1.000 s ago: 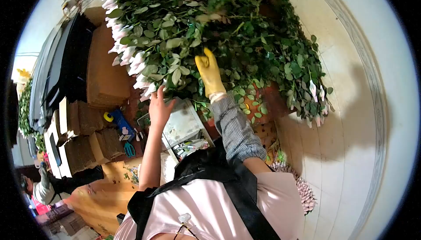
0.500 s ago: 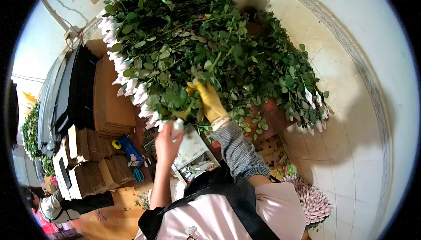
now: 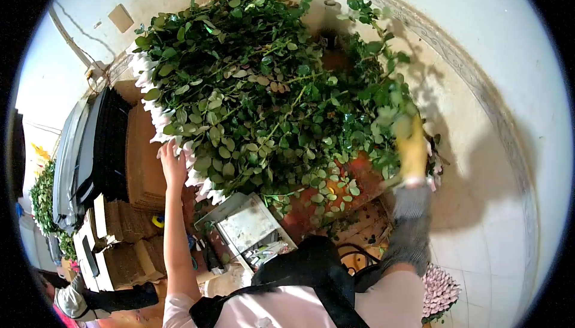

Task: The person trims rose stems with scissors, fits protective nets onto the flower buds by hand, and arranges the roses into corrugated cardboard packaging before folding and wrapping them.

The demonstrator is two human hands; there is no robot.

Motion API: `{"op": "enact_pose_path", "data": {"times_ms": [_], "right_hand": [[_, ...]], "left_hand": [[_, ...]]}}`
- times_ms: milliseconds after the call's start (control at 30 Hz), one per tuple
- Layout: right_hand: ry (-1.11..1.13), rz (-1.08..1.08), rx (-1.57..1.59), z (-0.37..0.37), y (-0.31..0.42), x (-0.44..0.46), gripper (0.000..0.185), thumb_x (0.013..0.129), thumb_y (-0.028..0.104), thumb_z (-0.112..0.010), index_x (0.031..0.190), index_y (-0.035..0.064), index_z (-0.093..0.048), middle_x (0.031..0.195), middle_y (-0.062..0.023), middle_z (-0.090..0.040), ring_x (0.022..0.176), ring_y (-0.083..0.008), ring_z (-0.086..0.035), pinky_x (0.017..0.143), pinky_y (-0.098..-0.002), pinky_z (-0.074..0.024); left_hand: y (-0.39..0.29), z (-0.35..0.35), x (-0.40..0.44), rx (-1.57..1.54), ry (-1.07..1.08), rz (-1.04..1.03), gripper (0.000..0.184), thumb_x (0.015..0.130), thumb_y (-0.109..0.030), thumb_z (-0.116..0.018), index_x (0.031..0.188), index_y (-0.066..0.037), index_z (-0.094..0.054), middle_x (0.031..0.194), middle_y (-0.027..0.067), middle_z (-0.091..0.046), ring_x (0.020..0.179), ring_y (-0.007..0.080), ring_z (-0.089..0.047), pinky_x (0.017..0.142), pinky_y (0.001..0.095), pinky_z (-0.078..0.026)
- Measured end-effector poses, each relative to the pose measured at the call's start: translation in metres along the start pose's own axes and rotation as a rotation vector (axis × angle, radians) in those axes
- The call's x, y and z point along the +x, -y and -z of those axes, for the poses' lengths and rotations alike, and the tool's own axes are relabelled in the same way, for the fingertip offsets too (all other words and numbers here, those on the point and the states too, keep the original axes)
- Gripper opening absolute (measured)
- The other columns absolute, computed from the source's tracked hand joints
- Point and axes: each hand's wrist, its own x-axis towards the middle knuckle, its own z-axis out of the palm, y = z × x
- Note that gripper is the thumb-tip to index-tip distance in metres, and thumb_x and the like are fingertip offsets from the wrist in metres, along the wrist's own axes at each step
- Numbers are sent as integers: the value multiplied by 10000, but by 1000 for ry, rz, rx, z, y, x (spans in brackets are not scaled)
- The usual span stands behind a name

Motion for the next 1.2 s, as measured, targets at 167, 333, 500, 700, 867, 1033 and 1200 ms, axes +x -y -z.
{"op": "enact_pose_path", "data": {"times_ms": [167,333,500,700,867,1033,1200], "right_hand": [[-267,191,-114,4,-33,64,652,890,250,-717,1461,94,-442,1313,-191,-612,1121,-313,-652,1010,-378,-505],[368,399,341,-93,-3,-46,595,928,176,-662,1470,120,-423,1421,-134,-544,1306,-282,-525,1079,-384,-437],[802,323,588,-140,49,-143,540,962,232,-632,1462,179,-435,1390,-106,-571,1277,-270,-544,1079,-407,-441],[1082,312,910,-169,71,-195,569,978,256,-617,1492,148,-397,1421,-125,-539,1294,-248,-528,1099,-392,-419],[1173,-105,1569,-150,115,-185,608,984,416,-580,1434,33,-434,1386,-168,-550,1286,-224,-519,1042,-361,-468],[883,-459,1543,-114,133,-171,368,979,250,-634,1251,11,-570,1014,-70,-695,865,-172,-690,745,-279,-577],[619,-354,1333,-105,104,-156,475,960,259,-670,1343,9,-541,1041,-53,-687,867,-120,-653,663,-236,-525]], "left_hand": [[-3,5,17,503,137,-2,507,835,-245,-657,1326,-166,-558,1253,151,-522,1176,357,-488,939,510,-441],[-25,-1,-9,527,172,-105,554,797,-237,-723,1314,-143,-547,1375,183,-439,1259,379,-458,1024,523,-404],[-39,2,-5,557,94,-227,549,714,-180,-779,1219,-107,-577,1312,153,-499,1197,348,-505,1005,462,-430],[-115,59,-12,-54,153,158,353,834,-195,-686,1140,-24,-642,1026,149,-627,890,259,-642,720,378,-514],[-208,70,-84,-729,520,561,362,962,-224,-583,1271,-35,-569,836,35,-653,754,108,-621,692,256,-495],[-232,25,-169,-694,569,175,527,874,-203,-714,1316,-2,-509,1162,173,-558,1074,289,-571,914,362,-477],[-174,30,-132,-873,607,69,452,926,-243,-683,1296,-42,-519,1250,127,-555,1160,251,-542,1011,372,-433]]}}
